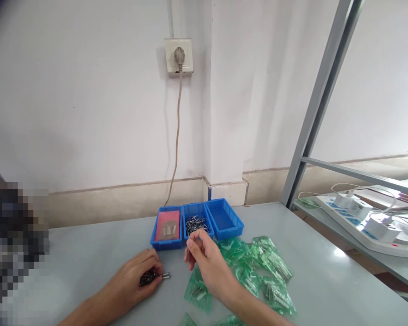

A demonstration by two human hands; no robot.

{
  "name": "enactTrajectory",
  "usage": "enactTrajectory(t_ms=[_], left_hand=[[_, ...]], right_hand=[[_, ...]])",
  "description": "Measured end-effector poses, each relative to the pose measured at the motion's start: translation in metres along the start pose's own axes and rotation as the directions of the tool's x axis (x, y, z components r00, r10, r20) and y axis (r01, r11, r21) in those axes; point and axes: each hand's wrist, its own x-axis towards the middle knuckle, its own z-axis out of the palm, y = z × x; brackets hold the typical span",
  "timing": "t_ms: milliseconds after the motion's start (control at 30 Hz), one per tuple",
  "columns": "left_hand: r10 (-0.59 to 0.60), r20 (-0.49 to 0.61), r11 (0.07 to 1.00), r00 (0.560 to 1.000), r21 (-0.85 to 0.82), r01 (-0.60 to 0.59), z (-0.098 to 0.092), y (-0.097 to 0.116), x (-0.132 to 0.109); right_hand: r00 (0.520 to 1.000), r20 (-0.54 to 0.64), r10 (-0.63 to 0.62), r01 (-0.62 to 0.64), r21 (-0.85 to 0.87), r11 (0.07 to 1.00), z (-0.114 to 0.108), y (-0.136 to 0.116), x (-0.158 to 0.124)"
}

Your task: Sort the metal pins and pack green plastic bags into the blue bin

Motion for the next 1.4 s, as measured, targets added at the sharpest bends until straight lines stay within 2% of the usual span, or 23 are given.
enactTrajectory(t_ms=[233, 433, 767, 900, 1000, 1167, 1267, 1400], left_hand=[[-0.009, 0.006, 1.0, 1.0, -0.009, 0.009, -0.001, 0.002, 0.0], [-0.005, -0.008, 1.0, 1.0, -0.004, 0.005, 0.0, 0.0, 0.0], [0.007, 0.004, 1.0, 1.0, -0.016, -0.007, -0.007, 0.006, 0.0], [0.013, 0.005, 1.0, 1.0, -0.014, -0.013, -0.008, 0.005, -0.001], [0.02, 0.008, 1.0, 1.0, -0.024, -0.02, -0.009, 0.003, -0.001], [0.015, 0.015, 1.0, 1.0, -0.02, -0.015, -0.009, 0.002, -0.002], [0.012, 0.022, 1.0, 1.0, -0.017, -0.011, -0.009, 0.003, -0.003], [0.025, 0.017, 1.0, 1.0, -0.008, -0.025, -0.01, 0.004, -0.002]], right_hand=[[0.999, -0.038, 0.028, -0.027, 0.013, 1.0, -0.002, 0.005, 0.004], [1.0, -0.016, -0.015, 0.014, -0.051, 0.999, -0.002, -0.001, 0.002], [0.998, -0.016, -0.069, 0.06, -0.324, 0.944, -0.008, -0.009, -0.002], [0.993, -0.027, -0.112, 0.089, -0.443, 0.892, -0.006, -0.011, -0.005], [0.981, -0.029, -0.194, 0.148, -0.534, 0.833, -0.005, -0.011, -0.005], [0.973, 0.028, -0.23, 0.205, -0.564, 0.8, -0.004, -0.008, -0.006], [0.979, 0.015, -0.203, 0.179, -0.54, 0.823, -0.005, -0.008, -0.006], [0.998, -0.056, -0.029, 0.006, -0.365, 0.931, -0.007, -0.008, -0.002]])
